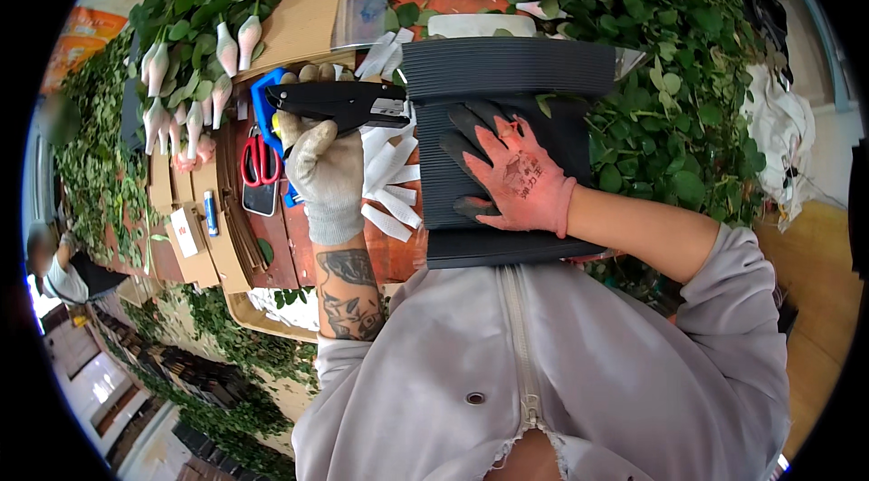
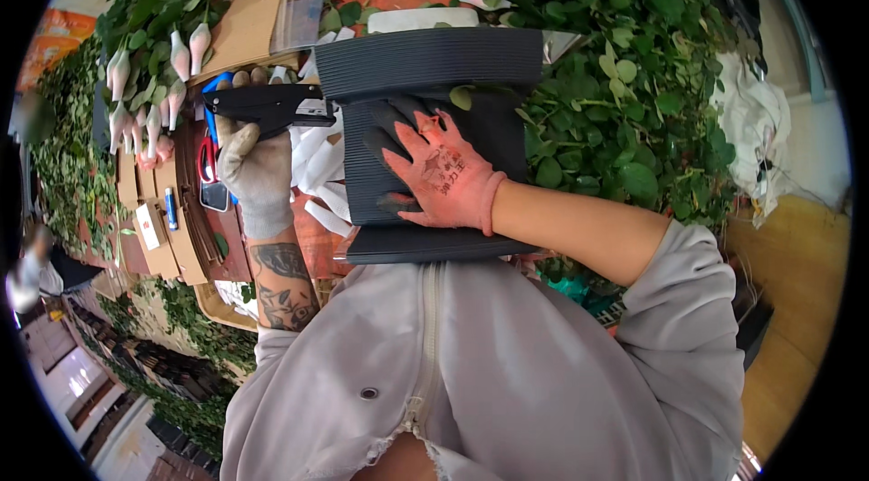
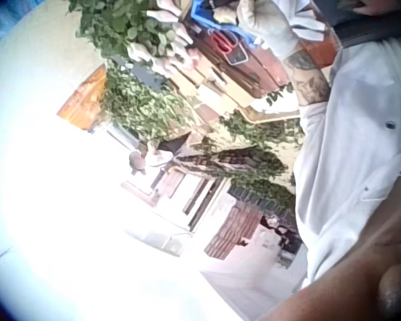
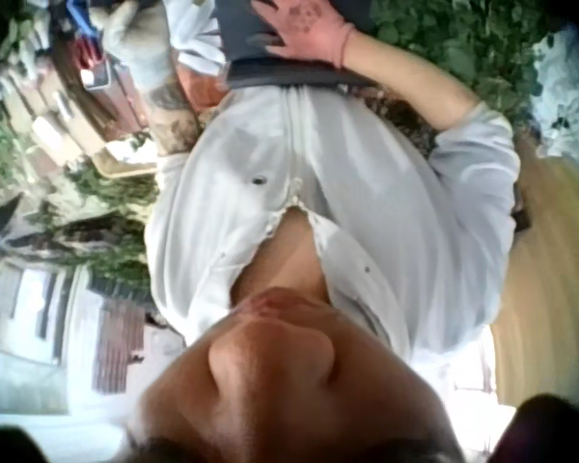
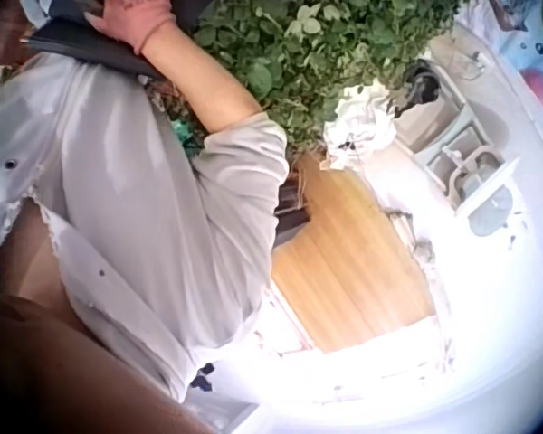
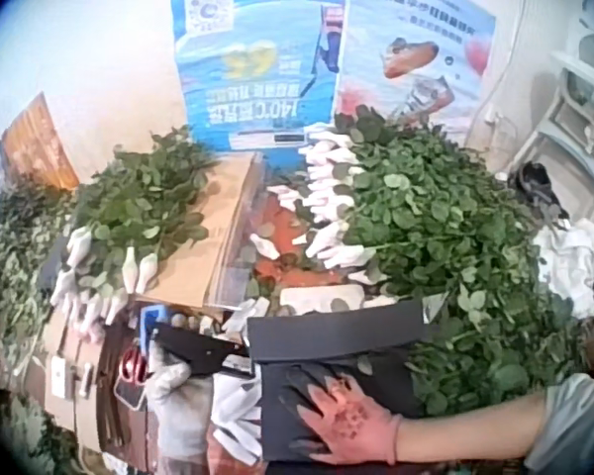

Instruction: The person organizes flowers by placing individual stems into a holder and then taping them together.

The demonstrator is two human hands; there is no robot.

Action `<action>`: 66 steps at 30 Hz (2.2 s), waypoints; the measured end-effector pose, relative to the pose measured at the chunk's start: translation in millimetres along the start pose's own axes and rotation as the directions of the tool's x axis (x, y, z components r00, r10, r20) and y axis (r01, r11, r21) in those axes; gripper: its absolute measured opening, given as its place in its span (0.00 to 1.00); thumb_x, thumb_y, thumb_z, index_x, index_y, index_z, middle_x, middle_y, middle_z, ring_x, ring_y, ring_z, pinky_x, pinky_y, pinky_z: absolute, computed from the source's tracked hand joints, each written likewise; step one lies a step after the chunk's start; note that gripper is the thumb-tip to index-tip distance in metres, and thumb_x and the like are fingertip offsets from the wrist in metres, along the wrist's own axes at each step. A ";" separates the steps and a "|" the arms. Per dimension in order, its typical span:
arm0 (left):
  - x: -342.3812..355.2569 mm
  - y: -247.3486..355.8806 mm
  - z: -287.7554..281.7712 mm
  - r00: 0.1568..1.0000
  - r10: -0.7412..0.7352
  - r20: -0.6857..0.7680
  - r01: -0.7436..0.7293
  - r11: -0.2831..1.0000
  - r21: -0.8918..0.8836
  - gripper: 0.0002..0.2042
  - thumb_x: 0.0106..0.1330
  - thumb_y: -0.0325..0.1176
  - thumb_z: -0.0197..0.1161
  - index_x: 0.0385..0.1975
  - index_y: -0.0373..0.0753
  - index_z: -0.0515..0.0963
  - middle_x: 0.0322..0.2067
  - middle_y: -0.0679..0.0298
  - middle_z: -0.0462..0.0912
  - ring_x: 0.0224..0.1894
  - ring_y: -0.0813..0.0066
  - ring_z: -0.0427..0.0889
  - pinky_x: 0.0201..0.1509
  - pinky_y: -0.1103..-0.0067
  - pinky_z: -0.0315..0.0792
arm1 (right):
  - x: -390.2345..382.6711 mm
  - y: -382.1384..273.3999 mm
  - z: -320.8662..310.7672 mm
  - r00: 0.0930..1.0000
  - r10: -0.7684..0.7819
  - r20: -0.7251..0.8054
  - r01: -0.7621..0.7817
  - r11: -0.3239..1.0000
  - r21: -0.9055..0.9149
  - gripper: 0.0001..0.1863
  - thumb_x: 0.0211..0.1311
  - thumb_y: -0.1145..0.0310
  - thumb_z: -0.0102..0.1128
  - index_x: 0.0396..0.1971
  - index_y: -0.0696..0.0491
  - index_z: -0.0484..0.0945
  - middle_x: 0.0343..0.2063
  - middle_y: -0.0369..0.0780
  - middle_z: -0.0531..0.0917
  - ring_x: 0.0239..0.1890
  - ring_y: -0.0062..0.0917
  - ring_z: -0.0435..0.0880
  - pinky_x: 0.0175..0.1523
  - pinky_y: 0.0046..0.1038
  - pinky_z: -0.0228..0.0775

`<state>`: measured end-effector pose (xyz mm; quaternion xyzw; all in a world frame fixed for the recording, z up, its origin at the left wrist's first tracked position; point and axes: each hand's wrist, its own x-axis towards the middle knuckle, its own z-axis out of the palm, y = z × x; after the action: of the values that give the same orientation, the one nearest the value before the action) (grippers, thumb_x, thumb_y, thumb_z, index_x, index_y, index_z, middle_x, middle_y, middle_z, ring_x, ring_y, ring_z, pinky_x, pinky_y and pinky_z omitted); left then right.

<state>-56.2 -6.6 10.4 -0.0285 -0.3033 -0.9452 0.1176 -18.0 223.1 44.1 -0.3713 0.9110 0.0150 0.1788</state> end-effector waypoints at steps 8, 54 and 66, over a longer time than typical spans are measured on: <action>16.3 -2.8 -9.9 0.986 -0.164 -0.007 0.157 0.957 -0.243 0.30 0.51 0.22 0.52 0.60 0.35 0.64 0.58 0.53 0.69 0.63 0.57 0.65 0.70 0.59 0.52 | 0.1 2.8 10.4 0.999 -0.016 -0.032 0.017 1.000 0.018 0.38 0.54 0.41 0.53 0.60 0.53 0.66 0.59 0.54 0.61 0.63 0.51 0.58 0.65 0.51 0.47; -61.2 103.1 -102.4 0.860 0.455 -0.230 0.279 -0.043 0.959 0.38 0.42 0.33 0.66 0.58 0.30 0.62 0.45 0.48 0.73 0.47 0.57 0.75 0.50 0.70 0.71 | -5.2 5.8 38.2 0.984 0.033 -0.176 -0.042 0.998 -0.051 0.45 0.43 0.48 0.63 0.57 0.65 0.63 0.60 0.61 0.58 0.64 0.57 0.52 0.68 0.54 0.37; -36.4 136.9 -114.9 0.995 0.088 0.043 -0.040 -0.030 0.999 0.27 0.57 0.31 0.61 0.59 0.36 0.65 0.53 0.55 0.76 0.57 0.67 0.72 0.61 0.73 0.64 | -5.7 7.3 42.7 0.986 0.043 -0.161 -0.040 0.999 0.022 0.46 0.43 0.48 0.63 0.58 0.67 0.61 0.61 0.62 0.56 0.65 0.58 0.49 0.69 0.53 0.33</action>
<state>14.0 -173.7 -10.1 0.0662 -0.8849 -0.4357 0.1508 -5.7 239.1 5.3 -0.3507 0.9301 -0.0202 0.1074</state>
